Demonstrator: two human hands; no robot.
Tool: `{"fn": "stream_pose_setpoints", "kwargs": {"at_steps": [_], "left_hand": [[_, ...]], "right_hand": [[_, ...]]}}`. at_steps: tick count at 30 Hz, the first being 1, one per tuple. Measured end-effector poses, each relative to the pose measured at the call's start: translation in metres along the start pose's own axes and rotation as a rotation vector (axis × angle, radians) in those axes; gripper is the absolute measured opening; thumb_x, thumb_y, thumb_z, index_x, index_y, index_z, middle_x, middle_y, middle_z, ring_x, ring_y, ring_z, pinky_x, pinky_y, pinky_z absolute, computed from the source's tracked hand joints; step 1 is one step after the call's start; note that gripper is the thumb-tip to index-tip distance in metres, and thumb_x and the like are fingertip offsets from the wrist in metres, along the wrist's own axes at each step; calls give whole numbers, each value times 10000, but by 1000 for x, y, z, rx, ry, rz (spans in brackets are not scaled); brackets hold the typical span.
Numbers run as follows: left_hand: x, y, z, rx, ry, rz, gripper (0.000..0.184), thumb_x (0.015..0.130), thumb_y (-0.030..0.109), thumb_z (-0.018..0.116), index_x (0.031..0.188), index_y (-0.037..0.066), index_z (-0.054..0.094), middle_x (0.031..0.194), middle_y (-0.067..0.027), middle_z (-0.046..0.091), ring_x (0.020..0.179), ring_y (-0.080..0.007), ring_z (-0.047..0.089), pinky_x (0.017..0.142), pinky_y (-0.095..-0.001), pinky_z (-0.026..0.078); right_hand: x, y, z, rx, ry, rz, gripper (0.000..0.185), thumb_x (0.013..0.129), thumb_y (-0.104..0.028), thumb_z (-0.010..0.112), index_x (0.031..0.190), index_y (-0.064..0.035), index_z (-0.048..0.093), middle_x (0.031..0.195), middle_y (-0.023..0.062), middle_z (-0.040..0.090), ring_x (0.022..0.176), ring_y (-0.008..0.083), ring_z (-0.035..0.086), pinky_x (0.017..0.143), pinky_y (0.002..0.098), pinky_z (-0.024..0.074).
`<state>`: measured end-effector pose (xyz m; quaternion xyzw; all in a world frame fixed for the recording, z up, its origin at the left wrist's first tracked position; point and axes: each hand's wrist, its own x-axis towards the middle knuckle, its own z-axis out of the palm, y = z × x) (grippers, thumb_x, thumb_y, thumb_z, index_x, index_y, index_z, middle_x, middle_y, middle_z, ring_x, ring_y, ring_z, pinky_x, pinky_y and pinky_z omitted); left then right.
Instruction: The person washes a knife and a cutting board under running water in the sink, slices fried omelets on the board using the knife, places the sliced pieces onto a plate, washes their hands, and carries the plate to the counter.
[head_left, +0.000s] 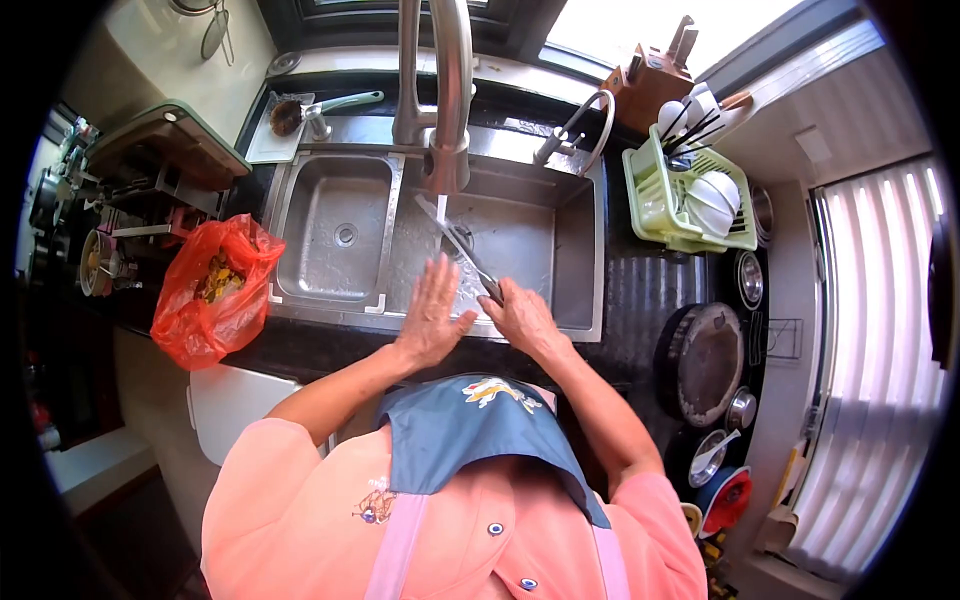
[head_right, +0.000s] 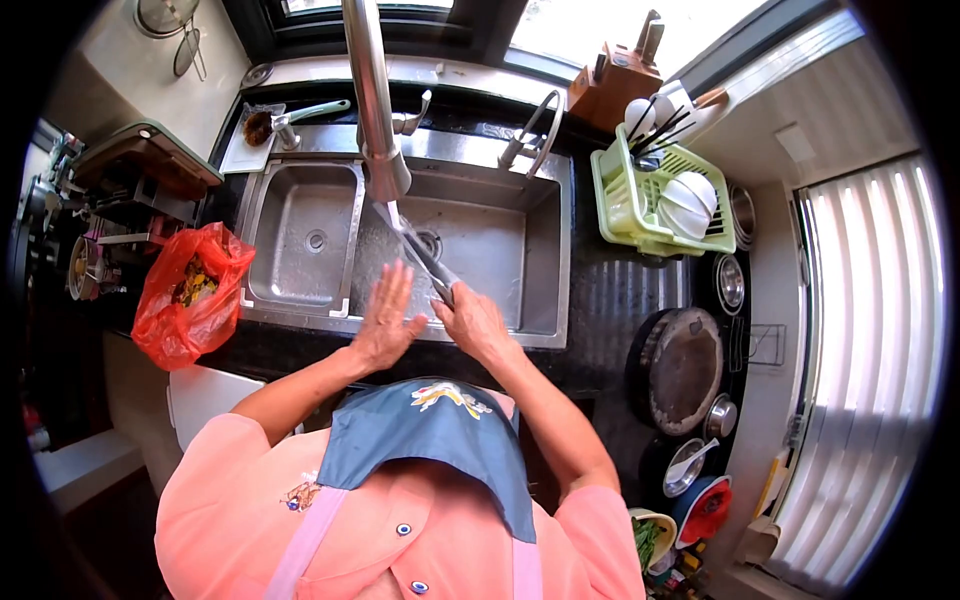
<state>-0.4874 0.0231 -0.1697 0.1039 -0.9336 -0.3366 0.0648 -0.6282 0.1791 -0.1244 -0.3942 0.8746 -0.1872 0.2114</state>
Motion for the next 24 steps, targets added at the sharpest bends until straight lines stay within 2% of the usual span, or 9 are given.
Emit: {"fn": "stream_pose_setpoints", "kwargs": {"at_steps": [2,3,6,7,10,11,15,22,24], "left_hand": [[3,-4,-25,72,202,139,875,1037,619,397,1629,14,177,1706,-212,123,1578,-419,93,1249,-576,108],[10,-1,-41,173,176,173,870,1023,630,426,1606,5,261,1687,-203,212,1577,-371,152,1258,-535,139],[29,-5,-53,71,-161,236,839,1002,624,490,1532,-21,408,1630,-218,343,1552,-354,245,1244,-534,206],[34,-7,-55,66,-135,227,848,1004,668,433,1483,-30,477,1602,-227,387,1540,-342,279,1244,-504,229],[54,-30,-64,84,-153,74,900,1005,714,350,1506,-28,448,1614,-218,371,1544,-347,264,1252,-499,210],[56,-39,-65,111,-181,18,950,998,750,289,1548,-18,385,1635,-205,338,1554,-353,235,1262,-498,180],[50,-8,-63,157,-283,239,975,992,768,252,1598,6,292,1683,-188,236,1583,-343,130,1276,-493,103],[70,-49,-70,242,-293,-40,902,1015,710,315,1570,0,330,1677,-191,244,1576,-358,154,1261,-533,157],[68,-58,-64,193,-291,-86,767,1048,567,419,1542,-16,357,1649,-217,291,1559,-388,196,1254,-520,196]], "right_hand": [[0,-23,-30,-179,-68,-22,371,1001,-385,590,972,-17,552,924,235,707,851,427,703,724,504,555],[2,-25,-30,-219,10,-128,264,990,-303,590,949,-43,566,884,186,715,852,375,715,715,490,562],[16,-33,-29,-317,60,-251,155,971,-210,576,927,-62,582,864,163,715,847,347,721,708,468,568],[18,-38,-32,-389,82,-267,84,943,-151,570,913,-74,584,834,136,706,818,321,720,698,449,571],[18,-38,-38,-422,108,-326,89,938,-155,571,896,-77,581,822,125,696,813,313,716,699,445,571],[18,-38,-38,-436,113,-333,82,935,-151,572,893,-81,579,818,120,693,811,308,714,700,440,569],[20,-33,-45,-459,180,-342,61,926,-142,579,887,-96,572,807,100,686,802,290,707,699,420,559],[-22,-1,-61,-496,204,-253,65,894,-150,624,888,-111,573,790,72,674,783,262,693,675,398,540],[-56,16,-70,-468,227,-168,82,894,-163,636,887,-110,574,782,72,668,779,265,694,667,400,537]]}}
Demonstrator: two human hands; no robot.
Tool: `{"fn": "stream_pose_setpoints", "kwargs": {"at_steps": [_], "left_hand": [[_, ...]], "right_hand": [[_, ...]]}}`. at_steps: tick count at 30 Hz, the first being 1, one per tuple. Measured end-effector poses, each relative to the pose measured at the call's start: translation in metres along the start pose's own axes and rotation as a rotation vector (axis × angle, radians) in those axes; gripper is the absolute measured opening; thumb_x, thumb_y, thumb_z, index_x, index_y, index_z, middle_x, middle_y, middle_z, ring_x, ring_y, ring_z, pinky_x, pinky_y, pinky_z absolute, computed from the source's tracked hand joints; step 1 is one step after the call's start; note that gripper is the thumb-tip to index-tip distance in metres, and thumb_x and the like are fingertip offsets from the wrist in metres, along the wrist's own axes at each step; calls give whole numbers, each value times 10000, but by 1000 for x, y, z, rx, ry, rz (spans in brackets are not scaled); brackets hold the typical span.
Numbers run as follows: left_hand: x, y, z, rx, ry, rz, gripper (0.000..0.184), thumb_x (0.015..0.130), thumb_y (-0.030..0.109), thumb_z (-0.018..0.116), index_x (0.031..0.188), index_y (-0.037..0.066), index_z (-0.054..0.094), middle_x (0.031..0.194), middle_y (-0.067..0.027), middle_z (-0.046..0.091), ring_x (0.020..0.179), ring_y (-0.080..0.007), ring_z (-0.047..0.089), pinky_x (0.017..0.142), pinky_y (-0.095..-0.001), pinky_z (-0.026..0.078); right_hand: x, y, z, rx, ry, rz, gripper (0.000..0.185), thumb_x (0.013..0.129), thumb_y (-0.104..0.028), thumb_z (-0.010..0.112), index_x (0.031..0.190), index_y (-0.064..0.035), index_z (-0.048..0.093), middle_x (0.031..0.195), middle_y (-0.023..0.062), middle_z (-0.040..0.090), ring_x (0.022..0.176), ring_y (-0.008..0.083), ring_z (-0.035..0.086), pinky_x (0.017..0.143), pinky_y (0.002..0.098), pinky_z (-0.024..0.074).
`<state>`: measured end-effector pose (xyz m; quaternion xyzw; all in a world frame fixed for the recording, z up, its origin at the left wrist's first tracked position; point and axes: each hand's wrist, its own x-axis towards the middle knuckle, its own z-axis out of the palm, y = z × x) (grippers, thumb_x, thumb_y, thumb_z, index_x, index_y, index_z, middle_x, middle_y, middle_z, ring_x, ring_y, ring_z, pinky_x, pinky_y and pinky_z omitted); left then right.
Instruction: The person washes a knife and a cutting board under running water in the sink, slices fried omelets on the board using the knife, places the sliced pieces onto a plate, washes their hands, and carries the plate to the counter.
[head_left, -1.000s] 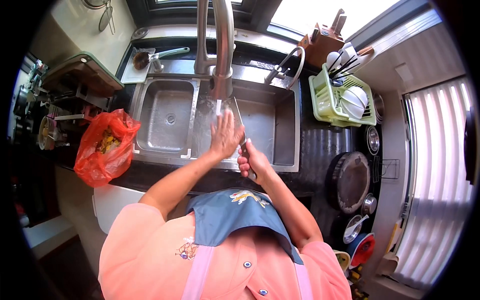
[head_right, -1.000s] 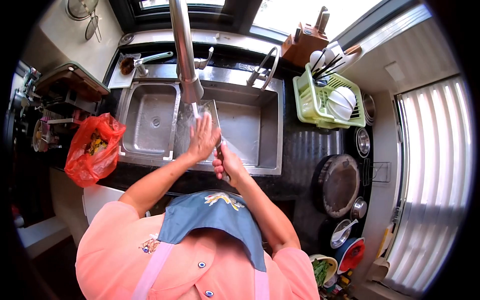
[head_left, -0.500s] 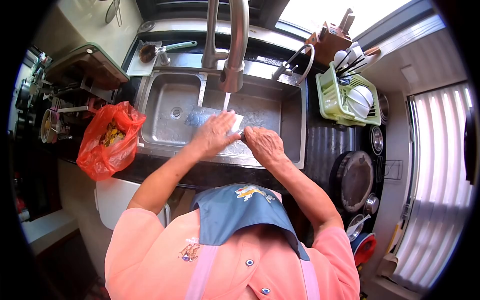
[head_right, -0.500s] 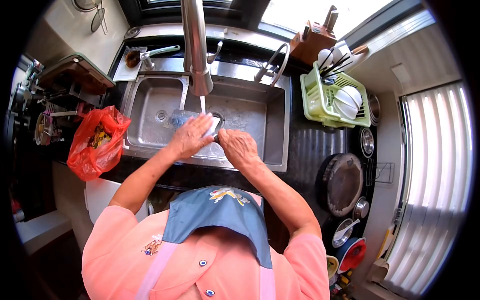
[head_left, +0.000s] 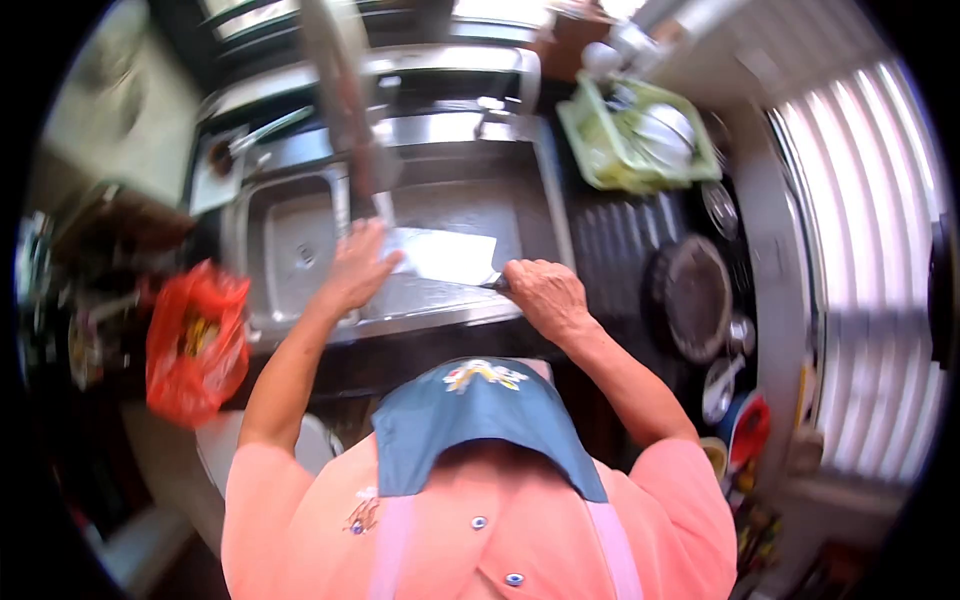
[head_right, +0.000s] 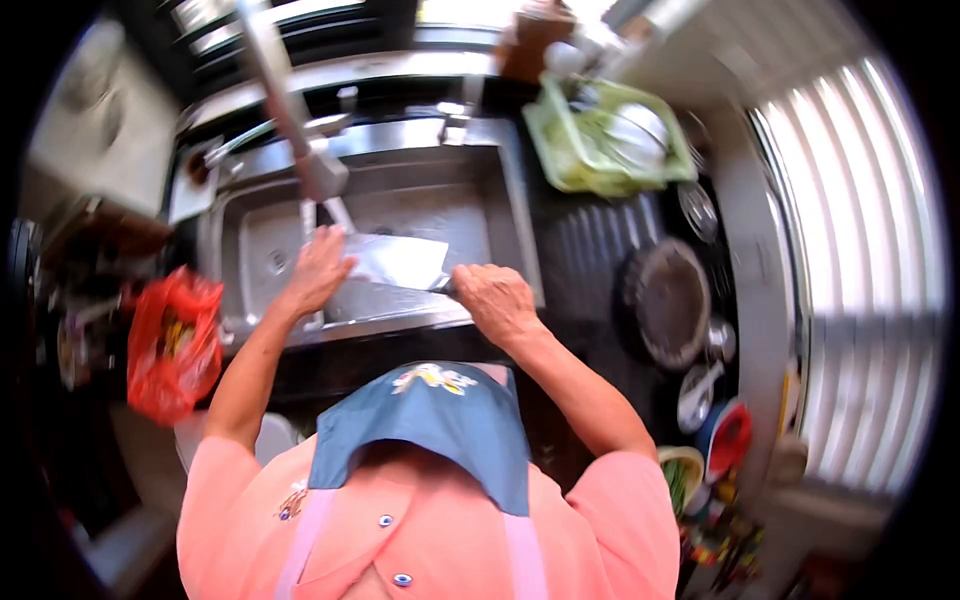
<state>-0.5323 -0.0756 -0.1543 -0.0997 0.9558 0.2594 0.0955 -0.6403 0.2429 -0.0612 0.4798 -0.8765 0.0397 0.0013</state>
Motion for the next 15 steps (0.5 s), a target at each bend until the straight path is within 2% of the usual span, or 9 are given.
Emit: {"fn": "stream_pose_setpoints", "kwargs": {"at_steps": [2,3,4,6,8,10,12,14,15], "left_hand": [[-1,-6,9,-38,-19,-53,657,1052,418,499,1515,-34,384,1622,-248,324,1534,-414,243,1251,-490,222],[-2,-24,34,-102,139,-25,602,1071,345,486,1521,-41,383,1592,-259,367,1511,-417,287,1252,-458,224],[-7,-46,54,-171,261,65,596,1088,339,453,1540,-39,369,1578,-246,395,1498,-392,323,1250,-432,218],[-22,-35,52,-474,346,17,599,1102,345,407,1561,-35,343,1582,-222,400,1496,-356,342,1248,-401,208],[-42,-23,50,-675,380,-82,626,1115,417,360,1572,-11,338,1599,-204,382,1496,-336,346,1237,-419,225],[-60,-35,67,-794,434,-181,683,1112,519,310,1587,29,331,1594,-196,390,1488,-327,357,1219,-466,258],[-74,-15,63,-816,429,-190,705,1104,558,287,1591,51,332,1585,-197,401,1478,-325,373,1206,-483,281],[-80,15,52,-839,403,-174,713,1101,577,275,1590,61,338,1577,-199,412,1467,-324,390,1196,-489,298],[-81,30,48,-855,378,-151,710,1101,575,275,1587,62,345,1573,-200,417,1461,-323,400,1194,-485,303]], "right_hand": [[-37,7,-10,103,20,149,262,904,-311,705,878,-94,561,757,91,656,759,287,695,668,420,545],[-58,10,-10,127,29,250,287,896,-339,720,891,-96,569,763,96,658,761,291,695,668,424,547],[-81,13,-7,153,43,346,313,888,-368,735,904,-98,576,770,100,661,763,296,695,669,428,549],[-133,12,3,258,209,488,377,893,-419,735,1066,-96,647,839,103,689,797,305,701,681,433,553],[-186,-5,16,294,275,698,432,906,-437,721,1143,-81,663,888,115,706,826,312,704,705,423,563],[-230,-32,26,332,353,951,430,950,-414,689,1199,-64,667,959,137,720,879,328,709,747,415,568],[-271,-59,47,305,525,1138,419,986,-393,654,1216,-42,651,997,161,714,916,351,702,773,434,558],[-305,-80,60,270,582,1358,422,1016,-375,617,1240,-18,625,1045,187,707,956,384,689,804,453,548],[-321,-85,64,230,536,1471,429,1033,-368,588,1258,-3,605,1065,209,700,968,410,679,819,474,540]]}}
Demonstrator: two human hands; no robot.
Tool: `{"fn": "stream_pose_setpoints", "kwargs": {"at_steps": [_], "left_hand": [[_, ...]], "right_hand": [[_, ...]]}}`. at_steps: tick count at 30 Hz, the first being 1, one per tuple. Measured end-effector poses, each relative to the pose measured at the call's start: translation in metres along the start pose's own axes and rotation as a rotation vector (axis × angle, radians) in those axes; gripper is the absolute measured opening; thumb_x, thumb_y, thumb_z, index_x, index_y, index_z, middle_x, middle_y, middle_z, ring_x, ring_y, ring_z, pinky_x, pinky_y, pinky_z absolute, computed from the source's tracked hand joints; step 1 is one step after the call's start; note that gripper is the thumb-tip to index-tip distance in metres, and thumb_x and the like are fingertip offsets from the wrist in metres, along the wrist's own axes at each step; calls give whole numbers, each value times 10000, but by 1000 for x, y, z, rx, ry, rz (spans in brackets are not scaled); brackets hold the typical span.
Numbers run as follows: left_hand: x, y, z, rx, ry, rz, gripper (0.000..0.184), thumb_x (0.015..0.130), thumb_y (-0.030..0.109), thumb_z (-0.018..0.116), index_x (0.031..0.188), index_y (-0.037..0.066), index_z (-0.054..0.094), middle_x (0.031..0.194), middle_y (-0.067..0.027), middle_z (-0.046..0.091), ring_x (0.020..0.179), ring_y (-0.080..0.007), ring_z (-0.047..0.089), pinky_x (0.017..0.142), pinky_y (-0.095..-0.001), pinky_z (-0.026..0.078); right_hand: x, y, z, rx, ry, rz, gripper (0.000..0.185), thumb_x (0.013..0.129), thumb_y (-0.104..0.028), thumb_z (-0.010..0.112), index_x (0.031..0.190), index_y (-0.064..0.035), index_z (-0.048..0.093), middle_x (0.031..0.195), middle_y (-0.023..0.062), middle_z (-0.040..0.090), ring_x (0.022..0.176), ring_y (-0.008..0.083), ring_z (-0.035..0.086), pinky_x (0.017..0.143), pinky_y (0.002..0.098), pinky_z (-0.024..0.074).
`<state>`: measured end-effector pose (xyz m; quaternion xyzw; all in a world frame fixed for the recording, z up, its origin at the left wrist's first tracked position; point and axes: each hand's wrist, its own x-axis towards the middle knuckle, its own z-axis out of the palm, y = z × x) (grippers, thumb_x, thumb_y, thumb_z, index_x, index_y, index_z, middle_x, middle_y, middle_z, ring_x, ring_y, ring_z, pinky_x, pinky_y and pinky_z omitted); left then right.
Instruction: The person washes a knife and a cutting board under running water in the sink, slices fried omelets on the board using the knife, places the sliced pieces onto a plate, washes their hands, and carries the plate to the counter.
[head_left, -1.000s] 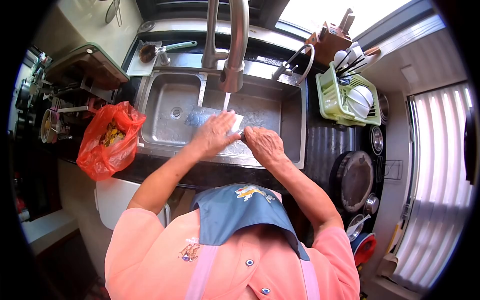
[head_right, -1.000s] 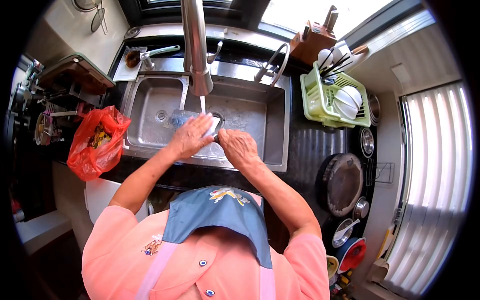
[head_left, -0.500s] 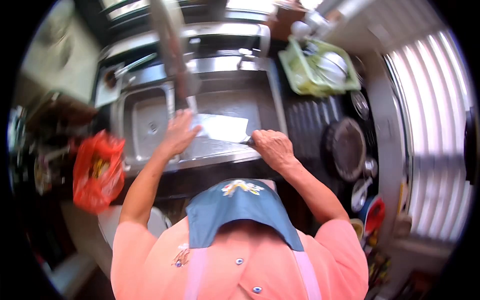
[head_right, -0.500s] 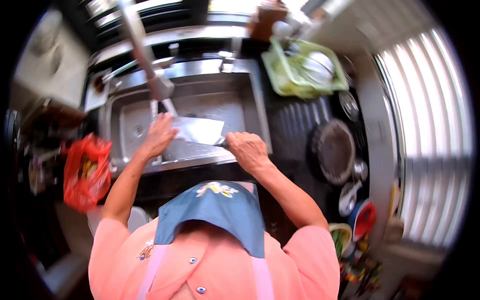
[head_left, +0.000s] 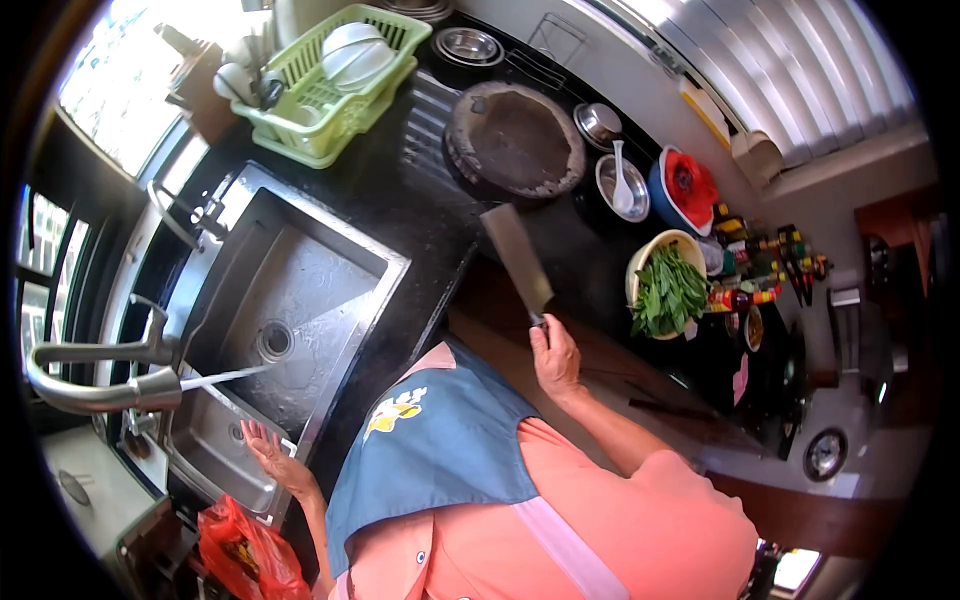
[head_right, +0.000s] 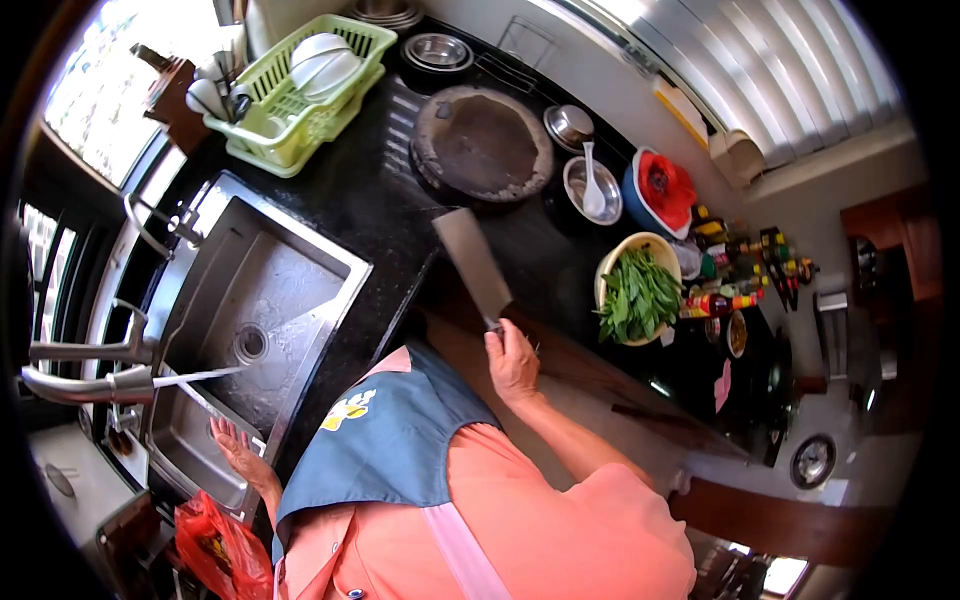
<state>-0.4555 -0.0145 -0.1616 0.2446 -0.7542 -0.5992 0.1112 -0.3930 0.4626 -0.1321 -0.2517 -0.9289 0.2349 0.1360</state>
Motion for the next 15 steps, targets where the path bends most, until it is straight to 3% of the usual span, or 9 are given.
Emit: {"fn": "stream_pose_setpoints", "kwargs": {"at_steps": [3,5,9,11,15], "left_hand": [[10,43,33,-40,-169,79,665,1116,521,275,1575,48,365,1545,-195,454,1430,-317,444,1173,-468,338],[26,68,71,-51,-302,168,642,1123,494,277,1567,41,380,1523,-191,483,1414,-309,466,1161,-460,356],[53,106,163,-142,-533,276,579,1127,437,333,1522,32,460,1454,-176,566,1363,-285,525,1129,-428,397],[57,127,209,-118,-624,367,559,1125,428,361,1505,38,486,1430,-179,586,1347,-283,541,1109,-422,421],[64,153,289,-121,-754,327,546,1121,433,373,1499,61,505,1390,-182,613,1314,-265,570,1079,-407,462]], "right_hand": [[0,41,-13,-148,62,146,430,1036,-350,565,1300,-11,576,1105,229,686,1022,406,661,871,494,521],[13,55,-25,-291,-18,251,427,1034,-336,557,1317,-16,557,1088,232,676,1023,408,651,882,510,511],[41,84,-15,-435,-41,309,411,1032,-313,560,1300,-1,557,1076,243,665,1020,410,645,874,519,517],[57,102,-2,-509,-22,256,398,1005,-288,616,1282,-8,566,1063,207,637,1007,388,633,860,507,528],[91,128,12,-609,16,284,393,963,-271,680,1256,-30,577,1041,157,589,993,361,611,862,497,526]]}}
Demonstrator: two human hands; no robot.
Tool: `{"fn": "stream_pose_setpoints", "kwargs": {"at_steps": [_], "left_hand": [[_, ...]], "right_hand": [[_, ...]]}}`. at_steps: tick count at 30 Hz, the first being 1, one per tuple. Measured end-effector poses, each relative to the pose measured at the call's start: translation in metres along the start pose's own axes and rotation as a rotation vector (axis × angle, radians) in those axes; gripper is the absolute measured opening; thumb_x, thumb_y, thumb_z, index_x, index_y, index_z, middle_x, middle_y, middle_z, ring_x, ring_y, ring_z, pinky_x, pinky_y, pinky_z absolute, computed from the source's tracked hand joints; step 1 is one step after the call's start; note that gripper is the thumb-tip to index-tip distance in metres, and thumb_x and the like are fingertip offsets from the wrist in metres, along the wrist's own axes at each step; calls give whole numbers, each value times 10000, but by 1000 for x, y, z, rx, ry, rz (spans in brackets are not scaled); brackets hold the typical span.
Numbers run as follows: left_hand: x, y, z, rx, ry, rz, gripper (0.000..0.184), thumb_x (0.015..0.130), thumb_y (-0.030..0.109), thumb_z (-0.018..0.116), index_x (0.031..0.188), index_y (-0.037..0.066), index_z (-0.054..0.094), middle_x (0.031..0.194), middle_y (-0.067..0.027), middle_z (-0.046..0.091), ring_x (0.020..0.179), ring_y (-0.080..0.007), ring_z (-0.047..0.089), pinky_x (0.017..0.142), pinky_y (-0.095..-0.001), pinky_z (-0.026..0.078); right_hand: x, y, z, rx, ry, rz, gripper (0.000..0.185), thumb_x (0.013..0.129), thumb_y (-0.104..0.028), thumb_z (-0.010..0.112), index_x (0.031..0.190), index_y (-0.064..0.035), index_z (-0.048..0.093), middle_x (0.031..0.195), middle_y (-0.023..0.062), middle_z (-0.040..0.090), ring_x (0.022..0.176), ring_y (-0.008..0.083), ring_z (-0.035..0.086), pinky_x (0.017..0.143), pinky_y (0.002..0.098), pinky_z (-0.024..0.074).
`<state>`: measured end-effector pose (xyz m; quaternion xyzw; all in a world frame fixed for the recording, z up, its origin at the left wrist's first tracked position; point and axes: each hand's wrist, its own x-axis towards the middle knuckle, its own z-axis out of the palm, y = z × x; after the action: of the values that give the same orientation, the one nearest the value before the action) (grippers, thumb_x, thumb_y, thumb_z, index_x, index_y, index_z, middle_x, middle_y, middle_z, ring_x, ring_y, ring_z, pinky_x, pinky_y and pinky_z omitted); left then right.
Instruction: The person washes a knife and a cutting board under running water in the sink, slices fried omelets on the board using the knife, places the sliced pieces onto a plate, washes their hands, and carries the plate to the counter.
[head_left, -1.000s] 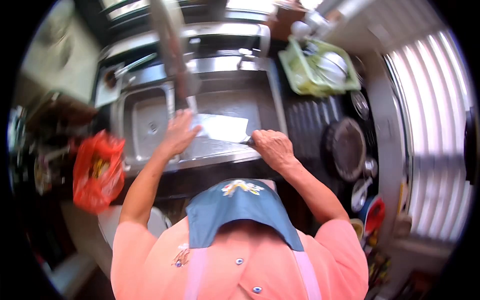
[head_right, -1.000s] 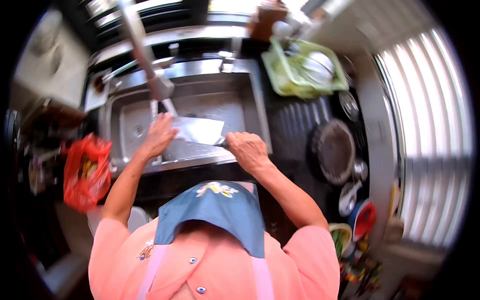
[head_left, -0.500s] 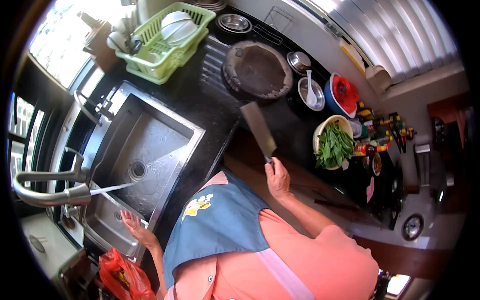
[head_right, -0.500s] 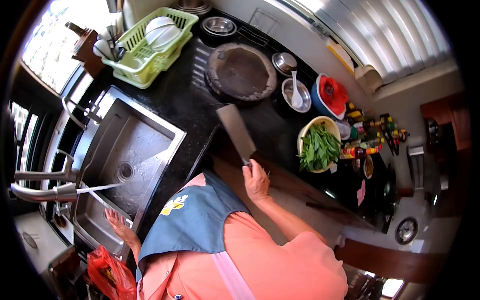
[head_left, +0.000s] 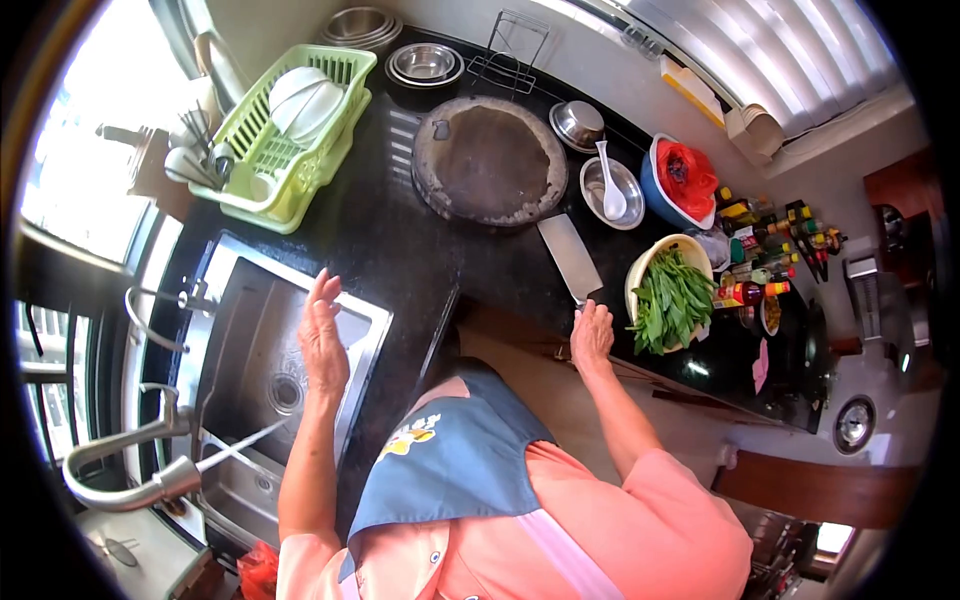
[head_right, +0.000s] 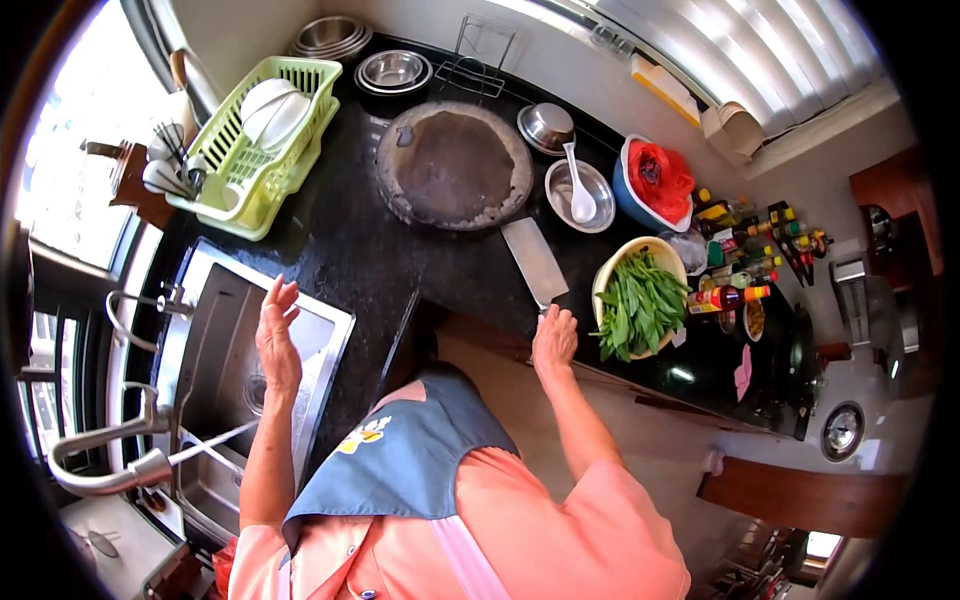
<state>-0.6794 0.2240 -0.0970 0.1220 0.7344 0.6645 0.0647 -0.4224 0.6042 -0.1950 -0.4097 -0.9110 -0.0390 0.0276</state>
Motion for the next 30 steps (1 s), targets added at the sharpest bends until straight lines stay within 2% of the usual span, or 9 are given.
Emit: {"fn": "stream_pose_setpoints", "kwargs": {"at_steps": [3,7,10,13,19,23,25,28,30], "left_hand": [[47,-1,21,100,-81,-12,546,1117,438,392,1485,56,522,1351,-159,650,1268,-243,600,1069,-360,453],[136,-23,47,172,-125,-33,537,1118,434,377,1460,59,550,1352,-151,657,1288,-244,584,1108,-353,407],[208,-35,82,144,-207,-76,575,1114,444,395,1481,17,512,1417,-180,604,1371,-250,520,1162,-347,355],[275,-53,126,98,-300,-56,643,1109,459,414,1501,-49,452,1493,-210,530,1428,-261,466,1197,-342,317],[381,-111,204,22,-440,-115,714,1092,525,403,1554,-18,383,1517,-224,509,1454,-262,428,1213,-340,279],[426,-136,252,-270,-585,-189,694,1092,526,383,1573,26,375,1512,-206,516,1430,-283,446,1201,-386,320],[434,-122,263,-241,-721,-171,709,1092,536,337,1572,14,364,1531,-238,479,1422,-303,460,1199,-411,339],[424,-131,265,-732,-623,-336,745,1083,566,308,1564,0,371,1531,-249,474,1396,-314,491,1190,-423,361],[421,-133,260,-696,-632,-306,786,1071,596,285,1570,-7,352,1536,-254,465,1409,-318,476,1193,-431,359]], "right_hand": [[17,12,22,-80,-4,83,426,952,-238,681,1307,-28,571,1163,191,581,1112,377,570,960,499,482],[42,-47,-32,212,150,-226,597,956,-241,652,1486,-39,468,1447,226,466,1295,427,471,1117,520,372],[90,-85,-33,654,138,-191,566,1037,-288,564,1488,27,429,1484,271,440,1364,440,441,1156,505,344],[149,-110,-14,800,179,-51,619,1081,-330,487,1530,70,339,1542,291,390,1427,448,385,1196,478,307],[219,-128,27,1010,114,233,672,1111,-374,398,1583,73,226,1631,286,284,1518,404,285,1236,445,246],[241,-137,33,1117,101,382,612,1125,-343,377,1585,47,274,1636,186,339,1500,274,340,1223,378,263],[241,-140,28,1230,148,411,595,1124,-323,361,1582,49,285,1644,198,318,1514,303,317,1239,385,232],[243,-142,32,1299,249,448,574,1135,-306,230,1557,69,334,1635,188,338,1512,285,321,1255,392,207],[240,-146,35,1351,296,423,579,1135,-301,200,1558,75,320,1634,197,334,1513,288,317,1261,406,202]]}}
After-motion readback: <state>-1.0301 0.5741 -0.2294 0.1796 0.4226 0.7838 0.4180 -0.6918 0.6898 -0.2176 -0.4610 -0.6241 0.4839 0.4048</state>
